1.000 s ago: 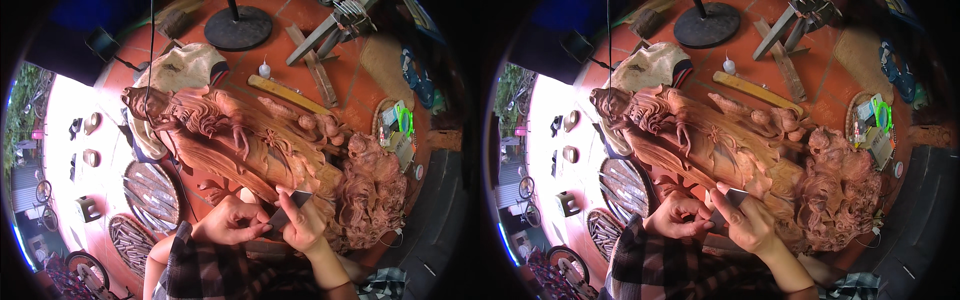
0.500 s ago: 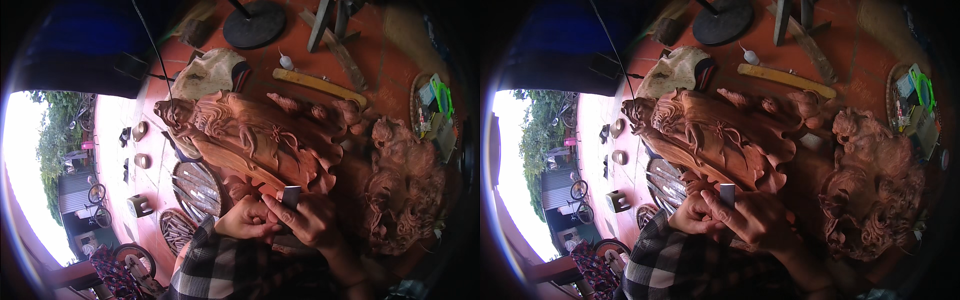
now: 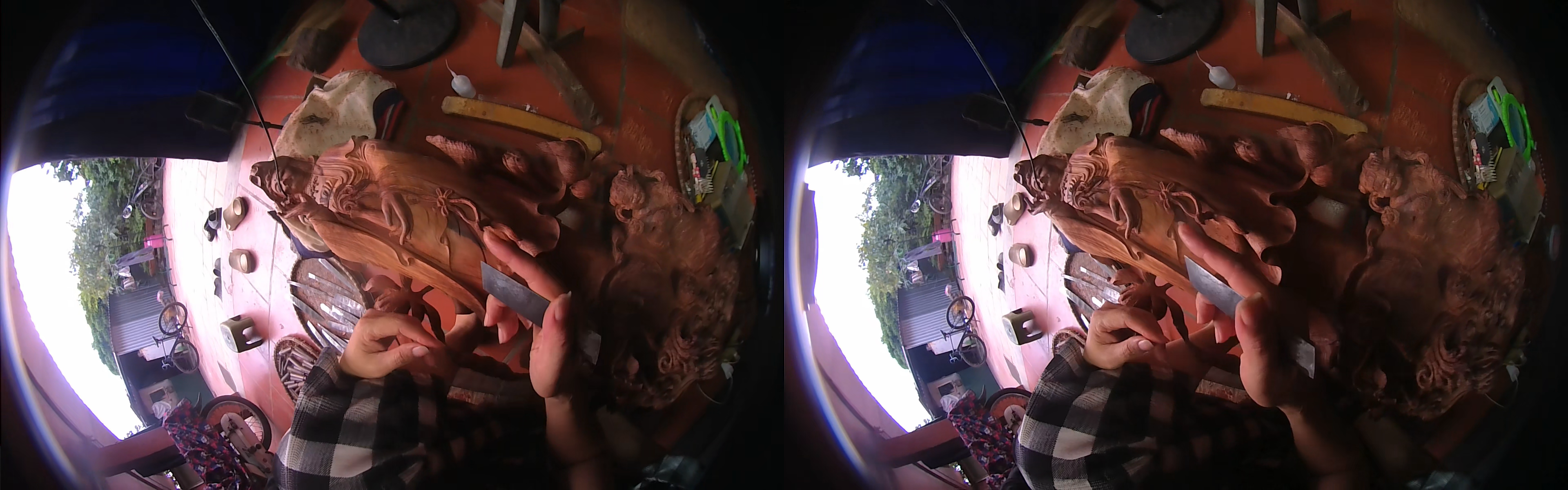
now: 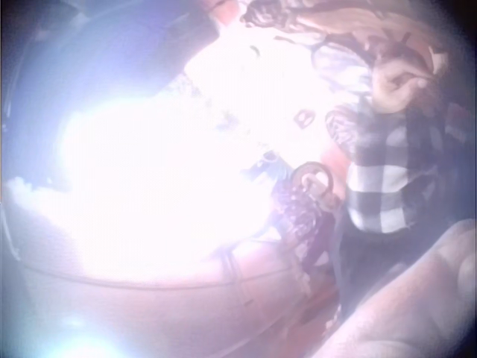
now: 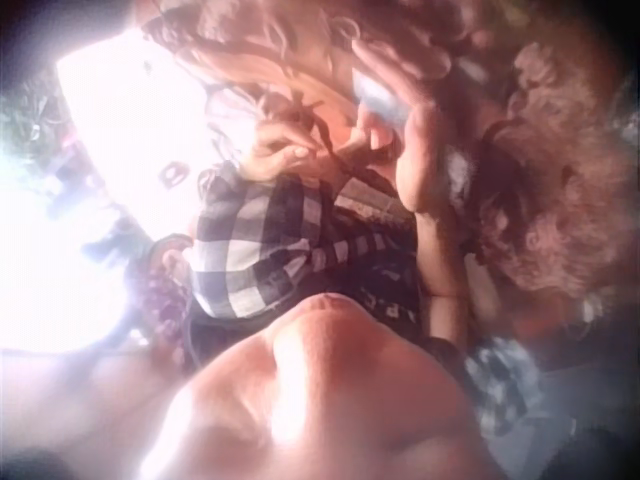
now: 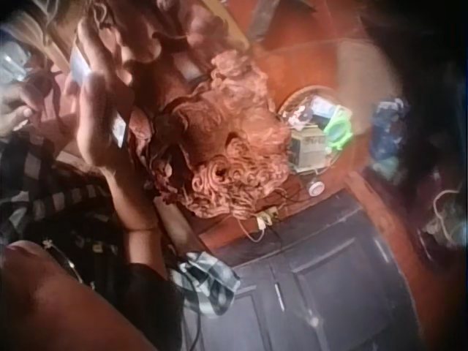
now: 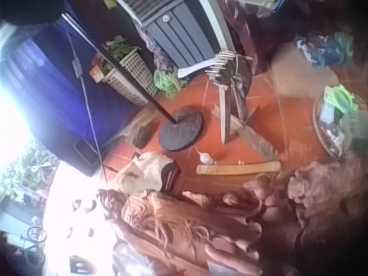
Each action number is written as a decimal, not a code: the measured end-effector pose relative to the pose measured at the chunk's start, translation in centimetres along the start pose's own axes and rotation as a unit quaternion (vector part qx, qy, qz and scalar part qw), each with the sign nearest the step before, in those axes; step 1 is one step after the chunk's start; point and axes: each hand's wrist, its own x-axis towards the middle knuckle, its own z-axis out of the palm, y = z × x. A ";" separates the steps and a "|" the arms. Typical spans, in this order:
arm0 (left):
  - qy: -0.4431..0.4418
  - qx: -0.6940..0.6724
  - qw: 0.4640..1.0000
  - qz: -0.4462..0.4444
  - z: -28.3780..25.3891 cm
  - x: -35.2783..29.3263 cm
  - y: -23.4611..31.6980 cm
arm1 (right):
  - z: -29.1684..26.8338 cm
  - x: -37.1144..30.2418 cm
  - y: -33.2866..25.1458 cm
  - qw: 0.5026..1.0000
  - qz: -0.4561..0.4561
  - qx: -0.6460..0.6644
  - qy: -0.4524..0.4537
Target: The person is carving a wooden sculpture using a chisel. They are refining the details of the carving, focusing on the intricate patterns and shapes.
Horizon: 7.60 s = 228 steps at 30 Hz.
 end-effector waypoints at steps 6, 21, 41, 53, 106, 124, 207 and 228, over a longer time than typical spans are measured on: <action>0.213 -0.026 0.976 -0.025 -0.9 -2.0 0.6 | 0.9 2.0 -1.0 0.998 -0.038 0.008 -0.040; 0.475 -0.080 0.875 -0.047 -3.0 -2.8 -6.8 | 2.8 4.8 -1.5 0.995 -0.020 0.016 0.094; 0.453 -0.077 0.885 -0.079 -3.1 -3.9 -8.6 | 2.4 8.5 -0.7 0.993 -0.067 -0.094 0.007; 0.455 -0.098 0.881 -0.082 -3.0 -3.8 -8.5 | 1.9 8.0 -1.5 0.996 -0.058 -0.071 0.020; 0.397 0.103 0.900 -0.150 1.9 -6.2 -3.9 | -7.1 17.1 -4.9 0.947 -0.009 -0.175 -0.269; 0.555 0.067 0.826 -0.067 4.0 -2.0 -3.7 | 1.5 17.6 -3.7 0.851 -0.124 -0.423 -0.286; 0.602 0.248 0.391 -0.650 -11.5 -33.3 -29.3 | 6.2 10.2 -6.4 0.798 -0.052 -0.442 -0.408; 0.115 -0.249 0.960 -0.053 5.8 7.4 8.9 | 0.5 15.3 -3.3 0.774 -0.482 -0.342 -0.226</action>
